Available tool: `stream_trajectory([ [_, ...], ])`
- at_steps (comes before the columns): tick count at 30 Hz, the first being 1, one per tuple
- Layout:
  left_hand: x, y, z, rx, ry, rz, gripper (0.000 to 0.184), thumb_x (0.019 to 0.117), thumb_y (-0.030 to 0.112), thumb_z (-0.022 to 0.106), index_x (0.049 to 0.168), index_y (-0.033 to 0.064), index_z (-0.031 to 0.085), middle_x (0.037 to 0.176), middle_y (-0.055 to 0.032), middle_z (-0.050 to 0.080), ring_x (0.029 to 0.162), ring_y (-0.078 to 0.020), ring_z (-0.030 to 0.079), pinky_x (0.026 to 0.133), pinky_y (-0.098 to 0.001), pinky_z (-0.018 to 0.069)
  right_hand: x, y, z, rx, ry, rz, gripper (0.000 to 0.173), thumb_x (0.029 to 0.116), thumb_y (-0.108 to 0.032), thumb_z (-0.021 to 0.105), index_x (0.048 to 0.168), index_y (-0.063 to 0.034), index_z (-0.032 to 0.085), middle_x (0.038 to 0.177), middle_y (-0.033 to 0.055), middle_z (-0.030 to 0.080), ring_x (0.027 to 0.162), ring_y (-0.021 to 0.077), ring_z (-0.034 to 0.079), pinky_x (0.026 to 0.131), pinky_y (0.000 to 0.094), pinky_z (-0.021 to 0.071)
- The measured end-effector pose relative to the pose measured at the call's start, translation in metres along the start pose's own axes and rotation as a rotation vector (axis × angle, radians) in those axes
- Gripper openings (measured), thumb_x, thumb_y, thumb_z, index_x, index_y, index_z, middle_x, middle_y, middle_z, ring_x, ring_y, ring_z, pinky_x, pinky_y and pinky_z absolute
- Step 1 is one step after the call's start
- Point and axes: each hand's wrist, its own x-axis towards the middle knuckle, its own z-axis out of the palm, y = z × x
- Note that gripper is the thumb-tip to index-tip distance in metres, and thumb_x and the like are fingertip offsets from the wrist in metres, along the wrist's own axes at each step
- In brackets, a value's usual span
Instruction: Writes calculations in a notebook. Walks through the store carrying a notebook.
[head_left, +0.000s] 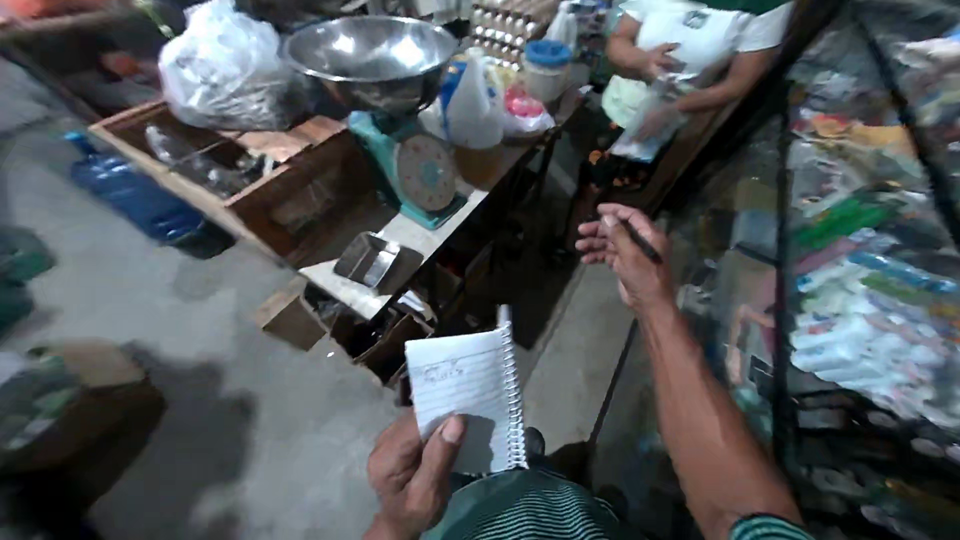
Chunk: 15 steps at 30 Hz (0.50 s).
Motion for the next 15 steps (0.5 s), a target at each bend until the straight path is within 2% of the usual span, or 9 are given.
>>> stream_trajectory([
  [1, 0.0, 0.002, -0.004, -0.004, 0.003, 0.006, 0.019, 0.106, 0.022, 0.056, 0.109, 0.0195, 0.075, 0.1, 0.0131, 0.075, 0.089, 0.0038, 0.069, 0.079, -0.0165, 0.0589, -0.017, 0.005, 0.017, 0.034, -0.097, 0.057, 0.037, 0.1099, -0.029, 0.043, 0.139, -0.0085, 0.052, 0.115, 0.0074, 0.072, 0.09, 0.0191, 0.074, 0.074, 0.0357, 0.0635],
  [3, 0.0, 0.005, -0.007, -0.017, 0.008, 0.011, 0.02, 0.1062, 0.022, 0.056, 0.11, 0.0191, 0.075, 0.101, 0.0128, 0.075, 0.09, 0.0036, 0.069, 0.081, -0.017, 0.0588, -0.056, 0.022, 0.052, 0.223, -0.288, 0.156, 0.042, 0.1088, -0.031, 0.038, 0.139, -0.0038, 0.049, 0.113, 0.0088, 0.074, 0.091, 0.0225, 0.075, 0.075, 0.04, 0.0644],
  [5, -0.001, 0.006, -0.01, -0.017, 0.009, 0.008, 0.02, 0.1064, 0.023, 0.055, 0.111, 0.0201, 0.075, 0.104, 0.0138, 0.075, 0.094, 0.0042, 0.069, 0.083, -0.017, 0.0584, -0.097, 0.026, 0.082, 0.408, -0.397, 0.229, 0.045, 0.1106, -0.039, 0.034, 0.133, -0.0036, 0.053, 0.108, 0.0033, 0.076, 0.09, 0.0158, 0.076, 0.076, 0.0337, 0.0641],
  [6, -0.001, 0.006, -0.012, -0.011, 0.013, 0.007, 0.02, 0.1066, 0.023, 0.055, 0.111, 0.0204, 0.075, 0.105, 0.0144, 0.074, 0.095, 0.0046, 0.068, 0.084, -0.0168, 0.058, -0.113, 0.023, 0.095, 0.495, -0.392, 0.259, 0.047, 0.109, -0.046, 0.039, 0.126, -0.0074, 0.059, 0.103, -0.0006, 0.078, 0.087, 0.0113, 0.075, 0.076, 0.0297, 0.063],
  [8, -0.004, 0.004, -0.018, -0.001, 0.027, -0.005, 0.021, 0.107, 0.023, 0.054, 0.111, 0.0198, 0.074, 0.104, 0.0145, 0.074, 0.094, 0.0053, 0.068, 0.084, -0.0168, 0.0578, -0.132, 0.017, 0.11, 0.626, -0.34, 0.311, 0.046, 0.1, -0.057, 0.053, 0.111, -0.0158, 0.069, 0.093, -0.0057, 0.078, 0.082, 0.0044, 0.073, 0.072, 0.0231, 0.0603],
  [9, -0.005, 0.002, -0.021, -0.004, 0.036, -0.013, 0.022, 0.1073, 0.021, 0.053, 0.111, 0.0183, 0.074, 0.102, 0.0134, 0.074, 0.092, 0.0048, 0.068, 0.082, -0.0173, 0.0582, -0.136, 0.02, 0.111, 0.653, -0.337, 0.276, 0.044, 0.0973, -0.057, 0.058, 0.111, -0.0173, 0.073, 0.094, -0.0062, 0.077, 0.083, 0.0033, 0.072, 0.074, 0.0222, 0.0595],
  [10, -0.007, 0.001, -0.025, -0.011, 0.048, -0.023, 0.022, 0.1076, 0.021, 0.052, 0.11, 0.0167, 0.074, 0.1, 0.0121, 0.075, 0.091, 0.004, 0.069, 0.081, -0.0181, 0.0588, -0.137, 0.024, 0.11, 0.643, -0.348, 0.199, 0.042, 0.0985, -0.051, 0.06, 0.115, -0.0159, 0.075, 0.099, -0.0045, 0.076, 0.088, 0.0044, 0.071, 0.079, 0.0239, 0.0601],
  [12, -0.012, -0.001, -0.033, -0.026, 0.075, -0.044, 0.023, 0.1081, 0.02, 0.051, 0.11, 0.0155, 0.074, 0.099, 0.0108, 0.075, 0.089, 0.0031, 0.069, 0.08, -0.019, 0.0594, -0.139, 0.02, 0.106, 0.54, -0.286, 0.108, 0.034, 0.0962, -0.037, 0.069, 0.117, -0.0103, 0.072, 0.101, -0.0009, 0.073, 0.09, 0.0074, 0.069, 0.081, 0.0272, 0.0601],
  [15, -0.014, -0.003, -0.042, -0.036, 0.1, -0.06, 0.025, 0.1086, 0.019, 0.049, 0.11, 0.0148, 0.074, 0.1, 0.0102, 0.075, 0.091, 0.0026, 0.069, 0.082, -0.0201, 0.0595, -0.139, 0.0, 0.101, 0.485, -0.227, 0.079, 0.036, 0.0896, -0.028, 0.077, 0.12, -0.0095, 0.069, 0.103, -0.0005, 0.075, 0.092, 0.0086, 0.072, 0.083, 0.0274, 0.0618],
])
